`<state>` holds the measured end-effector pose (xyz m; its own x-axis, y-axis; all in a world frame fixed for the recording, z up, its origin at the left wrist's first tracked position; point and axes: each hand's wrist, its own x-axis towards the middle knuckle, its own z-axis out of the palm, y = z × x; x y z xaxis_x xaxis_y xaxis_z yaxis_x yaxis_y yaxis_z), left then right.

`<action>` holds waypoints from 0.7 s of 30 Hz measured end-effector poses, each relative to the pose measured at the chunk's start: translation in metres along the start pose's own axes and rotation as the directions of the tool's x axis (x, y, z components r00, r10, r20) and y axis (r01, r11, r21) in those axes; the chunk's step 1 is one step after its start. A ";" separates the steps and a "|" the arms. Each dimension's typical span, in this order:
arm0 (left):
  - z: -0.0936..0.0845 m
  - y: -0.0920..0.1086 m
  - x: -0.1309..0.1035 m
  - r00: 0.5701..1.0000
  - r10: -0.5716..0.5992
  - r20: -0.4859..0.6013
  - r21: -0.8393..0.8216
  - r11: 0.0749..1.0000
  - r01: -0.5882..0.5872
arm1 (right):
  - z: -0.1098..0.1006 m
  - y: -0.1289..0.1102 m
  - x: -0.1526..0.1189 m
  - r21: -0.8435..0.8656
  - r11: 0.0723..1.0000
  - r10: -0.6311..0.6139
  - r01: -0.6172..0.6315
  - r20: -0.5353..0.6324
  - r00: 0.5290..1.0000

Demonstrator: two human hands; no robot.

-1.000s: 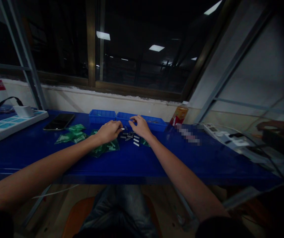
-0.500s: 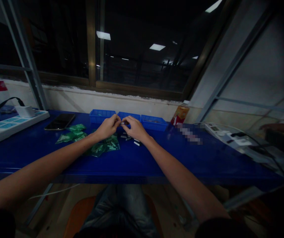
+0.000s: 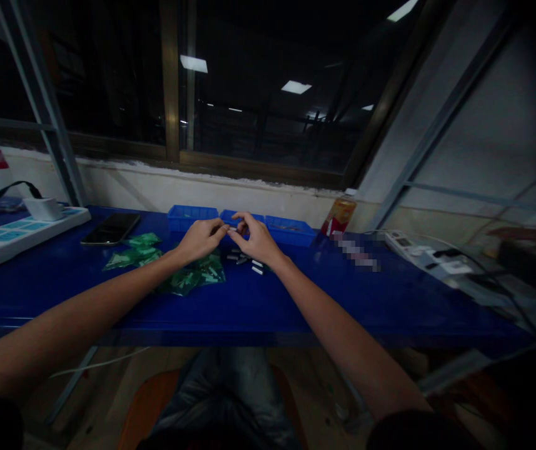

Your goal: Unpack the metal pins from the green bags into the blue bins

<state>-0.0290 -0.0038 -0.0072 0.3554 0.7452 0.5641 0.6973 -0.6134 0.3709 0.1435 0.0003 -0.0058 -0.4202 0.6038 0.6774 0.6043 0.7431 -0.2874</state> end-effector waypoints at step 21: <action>-0.001 0.000 -0.001 0.999 0.028 -0.026 0.060 0.998 -0.027 | 0.009 0.003 0.000 0.019 0.999 0.036 -0.037 0.045 0.998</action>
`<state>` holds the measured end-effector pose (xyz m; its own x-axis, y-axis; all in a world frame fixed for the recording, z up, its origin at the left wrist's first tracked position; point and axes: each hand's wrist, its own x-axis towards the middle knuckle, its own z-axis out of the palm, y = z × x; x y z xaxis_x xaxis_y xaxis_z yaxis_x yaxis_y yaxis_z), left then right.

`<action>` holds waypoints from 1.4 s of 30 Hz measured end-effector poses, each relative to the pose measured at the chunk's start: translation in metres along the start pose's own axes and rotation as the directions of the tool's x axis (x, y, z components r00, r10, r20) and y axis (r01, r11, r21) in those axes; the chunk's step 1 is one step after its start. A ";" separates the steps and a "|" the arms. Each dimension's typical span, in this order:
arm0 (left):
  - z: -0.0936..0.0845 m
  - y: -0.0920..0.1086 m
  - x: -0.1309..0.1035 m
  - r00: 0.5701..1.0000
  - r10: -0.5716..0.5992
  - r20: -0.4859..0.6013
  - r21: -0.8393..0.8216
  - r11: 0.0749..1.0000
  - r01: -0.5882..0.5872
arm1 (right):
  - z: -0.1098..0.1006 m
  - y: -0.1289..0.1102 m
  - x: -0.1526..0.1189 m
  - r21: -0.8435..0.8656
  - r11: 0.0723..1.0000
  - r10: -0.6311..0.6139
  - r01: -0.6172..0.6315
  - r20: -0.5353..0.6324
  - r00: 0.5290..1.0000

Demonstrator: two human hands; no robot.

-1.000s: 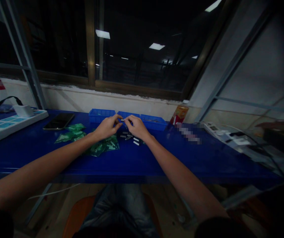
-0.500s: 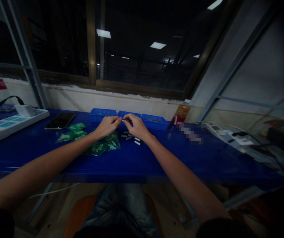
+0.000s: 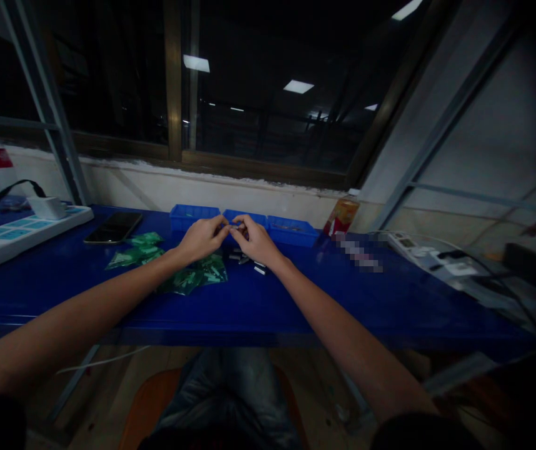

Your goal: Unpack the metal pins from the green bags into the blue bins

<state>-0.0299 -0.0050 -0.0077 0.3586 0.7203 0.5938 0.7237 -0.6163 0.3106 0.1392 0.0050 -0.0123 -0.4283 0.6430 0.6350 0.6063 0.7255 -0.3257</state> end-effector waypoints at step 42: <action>0.007 -0.001 -0.002 0.975 -0.141 0.170 0.253 0.963 0.095 | 0.007 0.006 -0.002 -0.213 0.974 -0.045 0.079 0.163 0.986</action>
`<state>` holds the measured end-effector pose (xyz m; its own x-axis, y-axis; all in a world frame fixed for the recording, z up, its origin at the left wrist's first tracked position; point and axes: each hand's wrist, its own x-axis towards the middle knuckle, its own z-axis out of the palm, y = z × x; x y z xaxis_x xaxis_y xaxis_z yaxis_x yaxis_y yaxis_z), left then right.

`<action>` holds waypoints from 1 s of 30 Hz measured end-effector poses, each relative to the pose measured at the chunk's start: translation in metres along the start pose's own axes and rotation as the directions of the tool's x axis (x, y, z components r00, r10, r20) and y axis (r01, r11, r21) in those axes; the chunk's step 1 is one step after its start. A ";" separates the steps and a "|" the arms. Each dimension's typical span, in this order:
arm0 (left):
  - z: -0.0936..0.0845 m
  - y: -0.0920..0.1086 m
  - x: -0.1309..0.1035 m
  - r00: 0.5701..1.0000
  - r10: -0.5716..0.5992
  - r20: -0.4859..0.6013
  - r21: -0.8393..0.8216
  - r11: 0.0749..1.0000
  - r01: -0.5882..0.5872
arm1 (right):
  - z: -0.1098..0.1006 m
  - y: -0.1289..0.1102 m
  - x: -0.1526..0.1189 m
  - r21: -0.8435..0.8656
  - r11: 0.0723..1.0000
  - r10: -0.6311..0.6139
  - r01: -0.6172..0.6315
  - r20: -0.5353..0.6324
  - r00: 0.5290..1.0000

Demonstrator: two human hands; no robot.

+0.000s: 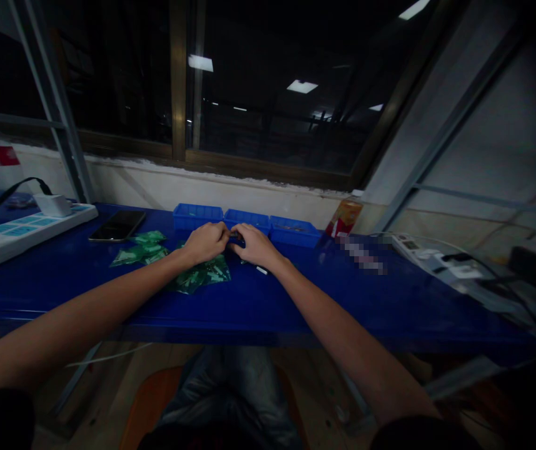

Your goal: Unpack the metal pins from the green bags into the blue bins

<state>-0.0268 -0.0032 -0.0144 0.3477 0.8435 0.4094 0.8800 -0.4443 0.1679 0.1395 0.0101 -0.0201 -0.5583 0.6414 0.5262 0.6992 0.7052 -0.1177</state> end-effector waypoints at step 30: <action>0.008 -0.006 0.005 0.968 0.118 -0.222 -0.145 0.978 -0.153 | -0.005 0.001 -0.001 0.138 0.990 0.049 -0.030 -0.137 0.989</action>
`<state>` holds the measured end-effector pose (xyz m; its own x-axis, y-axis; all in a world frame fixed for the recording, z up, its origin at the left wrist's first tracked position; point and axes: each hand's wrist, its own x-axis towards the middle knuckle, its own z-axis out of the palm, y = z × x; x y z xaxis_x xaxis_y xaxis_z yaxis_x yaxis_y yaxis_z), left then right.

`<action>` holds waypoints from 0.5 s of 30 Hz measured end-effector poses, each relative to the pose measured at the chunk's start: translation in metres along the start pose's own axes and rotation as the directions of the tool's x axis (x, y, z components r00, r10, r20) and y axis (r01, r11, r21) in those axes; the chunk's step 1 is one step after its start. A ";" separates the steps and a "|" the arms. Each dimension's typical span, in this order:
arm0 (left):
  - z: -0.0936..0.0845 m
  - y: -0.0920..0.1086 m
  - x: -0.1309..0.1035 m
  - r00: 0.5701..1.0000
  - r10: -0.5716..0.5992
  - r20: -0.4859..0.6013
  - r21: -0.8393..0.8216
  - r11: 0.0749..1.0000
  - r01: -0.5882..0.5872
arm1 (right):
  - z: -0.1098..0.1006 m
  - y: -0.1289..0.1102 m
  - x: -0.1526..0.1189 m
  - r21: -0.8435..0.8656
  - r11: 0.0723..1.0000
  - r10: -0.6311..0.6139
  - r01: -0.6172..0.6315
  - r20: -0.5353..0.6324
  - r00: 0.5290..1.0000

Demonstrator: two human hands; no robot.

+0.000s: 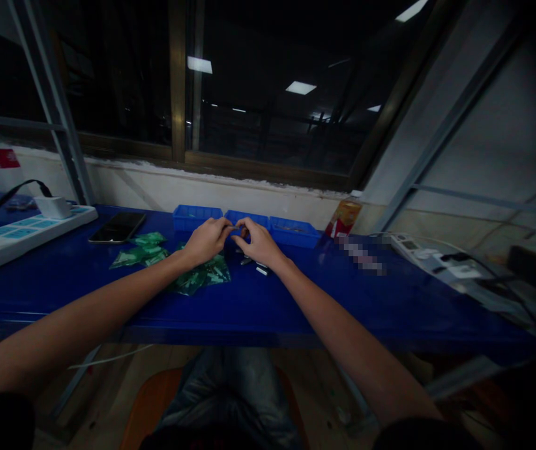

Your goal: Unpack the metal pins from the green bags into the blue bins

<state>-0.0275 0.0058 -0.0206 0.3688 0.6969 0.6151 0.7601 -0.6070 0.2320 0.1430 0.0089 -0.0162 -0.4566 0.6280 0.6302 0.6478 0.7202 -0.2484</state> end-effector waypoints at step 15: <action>-0.006 0.008 -0.003 0.999 0.031 0.008 -0.071 0.997 -0.031 | -0.001 0.001 0.004 -0.116 0.993 -0.001 0.000 -0.007 1.000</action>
<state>-0.0256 -0.0033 -0.0161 0.3968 0.6806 0.6159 0.7083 -0.6538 0.2662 0.1425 0.0117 -0.0132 -0.4532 0.6250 0.6356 0.7139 0.6815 -0.1611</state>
